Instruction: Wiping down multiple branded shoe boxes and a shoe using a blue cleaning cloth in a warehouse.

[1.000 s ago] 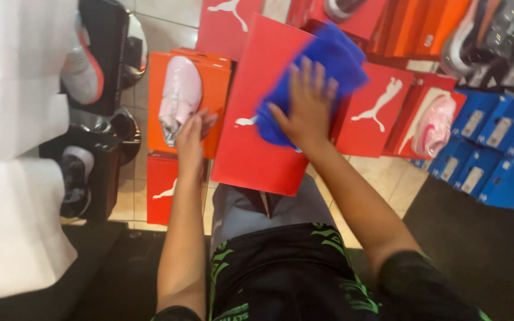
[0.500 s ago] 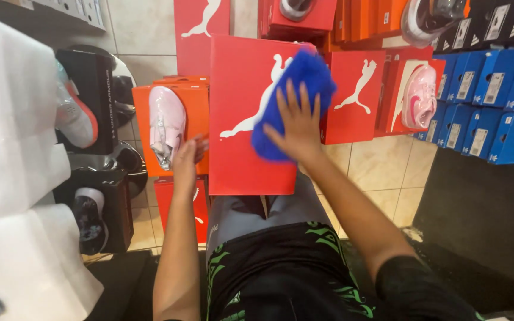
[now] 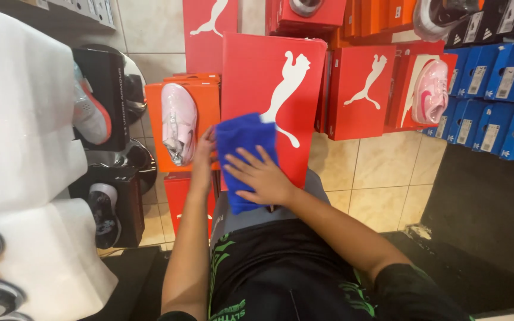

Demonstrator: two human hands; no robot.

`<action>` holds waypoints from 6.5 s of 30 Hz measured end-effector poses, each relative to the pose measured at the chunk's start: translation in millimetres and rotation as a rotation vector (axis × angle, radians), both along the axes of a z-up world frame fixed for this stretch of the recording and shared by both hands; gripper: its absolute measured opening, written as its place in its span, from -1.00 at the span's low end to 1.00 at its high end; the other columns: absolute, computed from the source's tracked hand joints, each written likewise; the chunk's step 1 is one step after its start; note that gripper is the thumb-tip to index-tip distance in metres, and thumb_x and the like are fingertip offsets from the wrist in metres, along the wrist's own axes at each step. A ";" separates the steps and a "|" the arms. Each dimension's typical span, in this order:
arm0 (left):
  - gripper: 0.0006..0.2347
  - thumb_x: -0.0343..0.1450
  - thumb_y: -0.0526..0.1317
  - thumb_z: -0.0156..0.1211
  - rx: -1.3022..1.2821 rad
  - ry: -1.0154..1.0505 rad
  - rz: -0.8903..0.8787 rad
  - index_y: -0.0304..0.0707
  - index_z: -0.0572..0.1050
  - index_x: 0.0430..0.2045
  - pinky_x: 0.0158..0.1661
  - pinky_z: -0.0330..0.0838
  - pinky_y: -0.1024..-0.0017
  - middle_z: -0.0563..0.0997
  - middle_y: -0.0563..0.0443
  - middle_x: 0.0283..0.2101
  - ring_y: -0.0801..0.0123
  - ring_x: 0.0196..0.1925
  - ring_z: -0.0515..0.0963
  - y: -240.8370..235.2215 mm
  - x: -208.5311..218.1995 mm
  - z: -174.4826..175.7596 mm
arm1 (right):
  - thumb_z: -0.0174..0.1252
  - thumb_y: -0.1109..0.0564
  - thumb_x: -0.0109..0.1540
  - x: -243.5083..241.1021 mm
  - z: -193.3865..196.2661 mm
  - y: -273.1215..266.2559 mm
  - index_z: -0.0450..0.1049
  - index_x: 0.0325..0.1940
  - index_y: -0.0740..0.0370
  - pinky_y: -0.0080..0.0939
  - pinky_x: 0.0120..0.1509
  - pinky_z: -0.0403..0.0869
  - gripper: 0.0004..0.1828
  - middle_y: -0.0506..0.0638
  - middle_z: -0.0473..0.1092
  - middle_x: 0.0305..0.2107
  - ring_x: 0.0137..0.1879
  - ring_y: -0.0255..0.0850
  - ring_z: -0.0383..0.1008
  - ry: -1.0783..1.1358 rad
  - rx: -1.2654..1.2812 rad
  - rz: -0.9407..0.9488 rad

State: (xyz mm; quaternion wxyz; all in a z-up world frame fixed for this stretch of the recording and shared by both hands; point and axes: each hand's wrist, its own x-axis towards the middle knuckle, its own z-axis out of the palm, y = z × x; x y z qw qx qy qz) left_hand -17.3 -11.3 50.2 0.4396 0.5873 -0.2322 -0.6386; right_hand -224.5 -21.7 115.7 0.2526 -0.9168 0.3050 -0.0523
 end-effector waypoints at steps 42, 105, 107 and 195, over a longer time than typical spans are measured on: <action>-0.65 0.58 -0.01 0.03 0.274 0.364 -0.169 -0.05 0.24 0.21 -0.23 0.66 0.07 0.54 -0.14 -0.01 0.06 -0.06 0.69 -50.5 -292.0 48.7 | -0.02 -0.46 0.35 -281.8 63.4 -40.0 -0.22 0.64 0.07 0.27 0.63 0.03 0.00 0.23 -0.07 0.51 0.57 0.15 0.04 -1.193 1.453 -1.099; -0.19 0.41 0.42 0.06 -0.783 -1.164 -0.855 -0.01 0.11 0.49 0.42 -0.27 -0.26 -0.07 -0.21 0.56 -0.11 0.59 -0.11 -177.5 -245.4 58.6 | -0.04 0.37 -0.18 -307.6 -20.6 -26.6 0.02 0.60 -0.11 0.31 0.38 0.36 0.21 0.23 0.24 0.34 0.35 0.24 0.32 -0.967 1.189 -1.172; -0.17 0.39 0.44 -0.01 -0.889 -1.139 -0.899 0.02 0.05 0.51 0.42 -0.30 -0.26 -0.08 -0.19 0.57 -0.11 0.59 -0.15 -154.5 -258.0 66.5 | -0.04 0.36 -0.16 -309.8 -23.8 -23.9 0.02 0.60 -0.10 0.31 0.38 0.36 0.19 0.22 0.24 0.34 0.35 0.23 0.32 -0.988 1.194 -1.144; -0.30 0.36 0.36 -0.03 -1.073 -1.025 -0.970 0.31 0.14 0.45 0.42 -0.30 -0.19 0.02 0.08 0.57 0.12 0.59 -0.06 -62.1 -254.2 40.9 | -0.06 0.50 -0.19 -324.7 -34.8 -23.2 0.07 0.55 -0.08 0.22 0.35 0.37 0.20 0.14 0.26 0.28 0.29 0.15 0.34 -0.872 1.292 -1.070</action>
